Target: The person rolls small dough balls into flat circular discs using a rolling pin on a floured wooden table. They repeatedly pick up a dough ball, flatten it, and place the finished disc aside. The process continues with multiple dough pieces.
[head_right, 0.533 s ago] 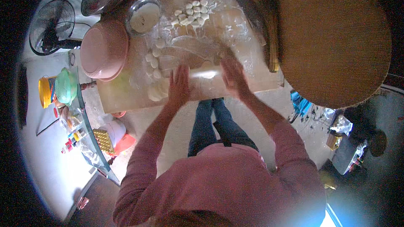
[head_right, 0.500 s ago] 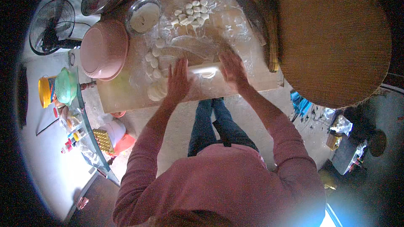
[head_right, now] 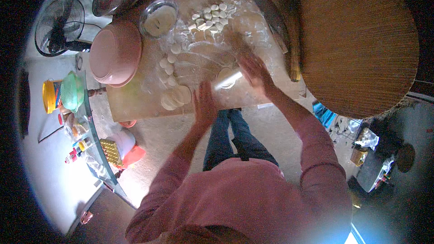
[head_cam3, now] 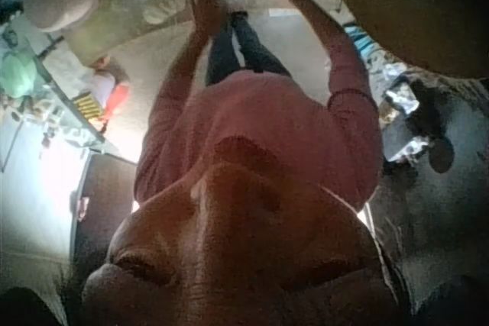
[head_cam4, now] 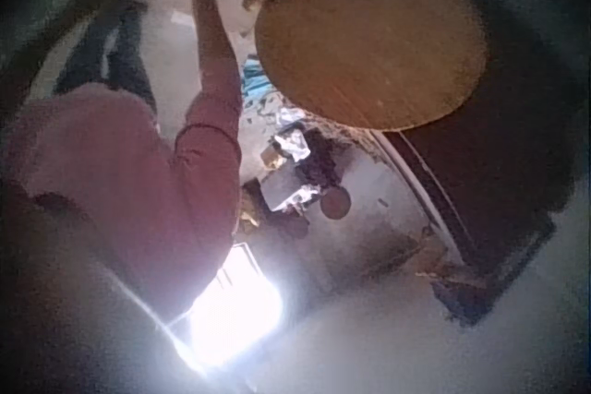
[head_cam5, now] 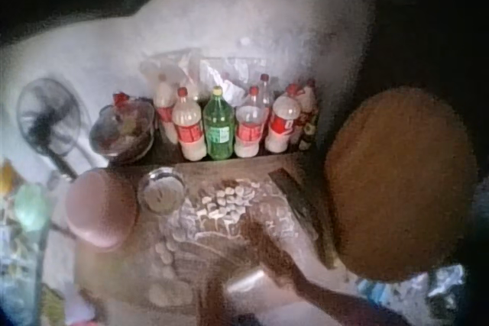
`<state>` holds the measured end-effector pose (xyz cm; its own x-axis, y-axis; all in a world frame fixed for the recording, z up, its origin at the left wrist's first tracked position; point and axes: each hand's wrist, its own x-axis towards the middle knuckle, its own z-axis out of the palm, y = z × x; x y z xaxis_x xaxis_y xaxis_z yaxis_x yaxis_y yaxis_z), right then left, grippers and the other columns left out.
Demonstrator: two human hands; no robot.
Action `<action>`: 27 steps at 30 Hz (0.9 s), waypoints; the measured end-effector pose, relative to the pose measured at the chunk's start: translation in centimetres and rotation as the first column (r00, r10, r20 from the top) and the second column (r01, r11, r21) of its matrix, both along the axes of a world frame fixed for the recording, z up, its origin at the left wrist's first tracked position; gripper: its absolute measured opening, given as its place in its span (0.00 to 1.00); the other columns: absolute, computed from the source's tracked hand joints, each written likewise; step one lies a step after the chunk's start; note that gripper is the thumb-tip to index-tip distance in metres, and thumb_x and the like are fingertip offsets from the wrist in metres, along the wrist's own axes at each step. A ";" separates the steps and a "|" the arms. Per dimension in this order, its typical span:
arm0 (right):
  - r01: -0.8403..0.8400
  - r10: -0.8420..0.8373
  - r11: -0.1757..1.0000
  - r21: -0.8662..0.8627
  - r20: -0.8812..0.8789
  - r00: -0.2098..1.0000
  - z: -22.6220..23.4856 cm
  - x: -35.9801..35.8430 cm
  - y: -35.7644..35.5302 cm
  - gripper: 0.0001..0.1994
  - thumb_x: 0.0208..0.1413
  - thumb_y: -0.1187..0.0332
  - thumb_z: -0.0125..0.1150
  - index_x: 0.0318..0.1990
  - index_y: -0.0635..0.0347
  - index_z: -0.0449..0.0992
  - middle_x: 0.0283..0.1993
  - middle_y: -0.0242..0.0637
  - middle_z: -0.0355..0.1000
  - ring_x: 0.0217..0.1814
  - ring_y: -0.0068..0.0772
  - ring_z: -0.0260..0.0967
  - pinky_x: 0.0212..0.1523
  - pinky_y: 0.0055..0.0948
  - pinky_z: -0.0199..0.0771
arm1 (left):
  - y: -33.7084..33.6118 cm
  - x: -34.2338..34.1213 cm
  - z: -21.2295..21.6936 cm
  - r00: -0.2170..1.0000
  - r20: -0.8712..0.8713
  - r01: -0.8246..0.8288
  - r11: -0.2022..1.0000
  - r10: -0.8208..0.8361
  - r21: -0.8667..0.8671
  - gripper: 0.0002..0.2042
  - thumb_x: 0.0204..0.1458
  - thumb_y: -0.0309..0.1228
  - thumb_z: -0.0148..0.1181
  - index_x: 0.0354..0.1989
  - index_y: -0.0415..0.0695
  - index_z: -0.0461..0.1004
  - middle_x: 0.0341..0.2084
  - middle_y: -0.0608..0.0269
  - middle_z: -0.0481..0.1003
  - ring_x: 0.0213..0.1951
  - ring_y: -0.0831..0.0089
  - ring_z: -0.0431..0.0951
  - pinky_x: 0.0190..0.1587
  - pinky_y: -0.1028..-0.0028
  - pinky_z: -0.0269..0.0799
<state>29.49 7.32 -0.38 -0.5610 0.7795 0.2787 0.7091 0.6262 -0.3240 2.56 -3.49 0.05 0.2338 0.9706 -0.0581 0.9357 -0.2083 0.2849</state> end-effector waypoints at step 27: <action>-0.104 0.105 0.993 -0.054 0.025 0.994 0.1 -1.7 5.7 0.22 0.60 0.68 0.62 0.62 0.55 0.72 0.69 0.39 0.66 0.73 0.43 0.59 0.71 0.47 0.57 | 2.8 0.8 0.4 0.937 0.010 -0.349 0.937 0.349 -0.012 0.40 0.62 0.50 0.51 0.73 0.31 0.48 0.75 0.43 0.48 0.76 0.51 0.44 0.74 0.42 0.36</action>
